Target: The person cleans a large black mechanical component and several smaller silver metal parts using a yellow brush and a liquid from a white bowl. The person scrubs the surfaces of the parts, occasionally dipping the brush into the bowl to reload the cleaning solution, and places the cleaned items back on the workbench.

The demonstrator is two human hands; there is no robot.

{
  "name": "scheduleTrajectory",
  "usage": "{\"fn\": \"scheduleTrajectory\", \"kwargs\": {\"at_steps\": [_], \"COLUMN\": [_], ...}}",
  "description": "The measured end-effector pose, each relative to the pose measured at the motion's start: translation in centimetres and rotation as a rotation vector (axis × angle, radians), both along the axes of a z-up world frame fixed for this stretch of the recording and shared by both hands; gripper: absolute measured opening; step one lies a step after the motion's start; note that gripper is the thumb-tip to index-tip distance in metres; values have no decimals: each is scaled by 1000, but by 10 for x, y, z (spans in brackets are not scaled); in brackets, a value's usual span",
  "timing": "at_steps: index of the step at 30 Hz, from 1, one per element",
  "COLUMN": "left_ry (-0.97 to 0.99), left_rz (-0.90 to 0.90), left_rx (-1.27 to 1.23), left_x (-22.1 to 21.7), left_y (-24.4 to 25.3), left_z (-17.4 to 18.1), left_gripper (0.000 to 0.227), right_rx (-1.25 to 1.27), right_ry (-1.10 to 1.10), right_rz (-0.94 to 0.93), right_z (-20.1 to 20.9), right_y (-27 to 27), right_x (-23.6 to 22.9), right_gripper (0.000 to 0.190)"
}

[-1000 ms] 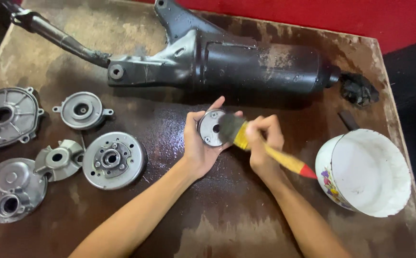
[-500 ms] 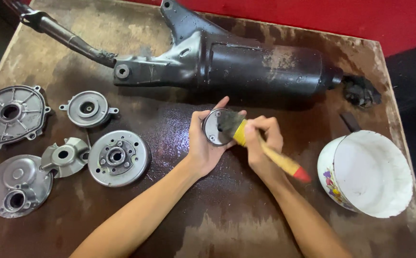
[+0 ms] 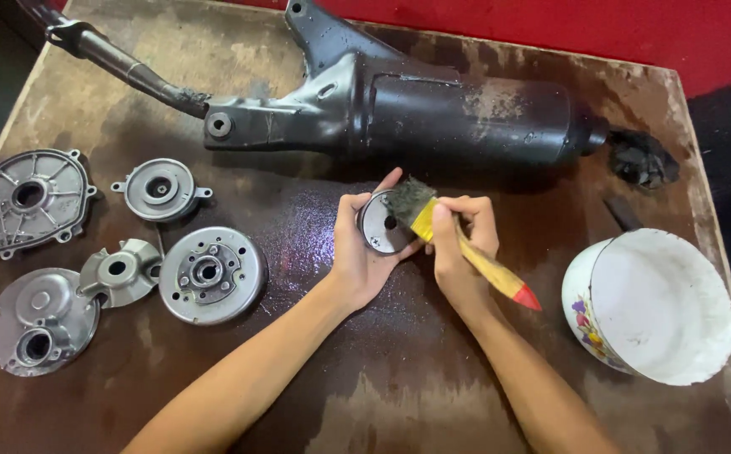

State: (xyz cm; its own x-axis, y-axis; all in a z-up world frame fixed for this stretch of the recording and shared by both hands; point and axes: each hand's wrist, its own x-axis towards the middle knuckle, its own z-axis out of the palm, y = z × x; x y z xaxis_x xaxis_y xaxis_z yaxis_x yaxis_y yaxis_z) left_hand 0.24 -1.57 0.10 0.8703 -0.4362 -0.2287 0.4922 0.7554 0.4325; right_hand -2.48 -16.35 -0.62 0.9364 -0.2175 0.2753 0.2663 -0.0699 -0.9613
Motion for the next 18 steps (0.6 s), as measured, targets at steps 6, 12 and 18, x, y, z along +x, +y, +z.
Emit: {"fn": "scheduleTrajectory", "kwargs": {"at_steps": [6, 12, 18], "left_ry": [-71, -72, -63], "left_rz": [-18, -34, -29], "left_rx": [-84, -46, 37], "left_x": [1, 2, 4], "left_y": [-4, -5, -3], "left_z": [-14, -14, -7], "left_gripper": [64, 63, 64], "right_rx": [-253, -362, -179], "right_ry": [-286, -351, -182], "right_rz": [152, 272, 276], "right_z": [-18, -15, -14], "right_y": [-8, -10, -12], "right_x": [-1, -4, -6], "right_gripper": [7, 9, 8]}}
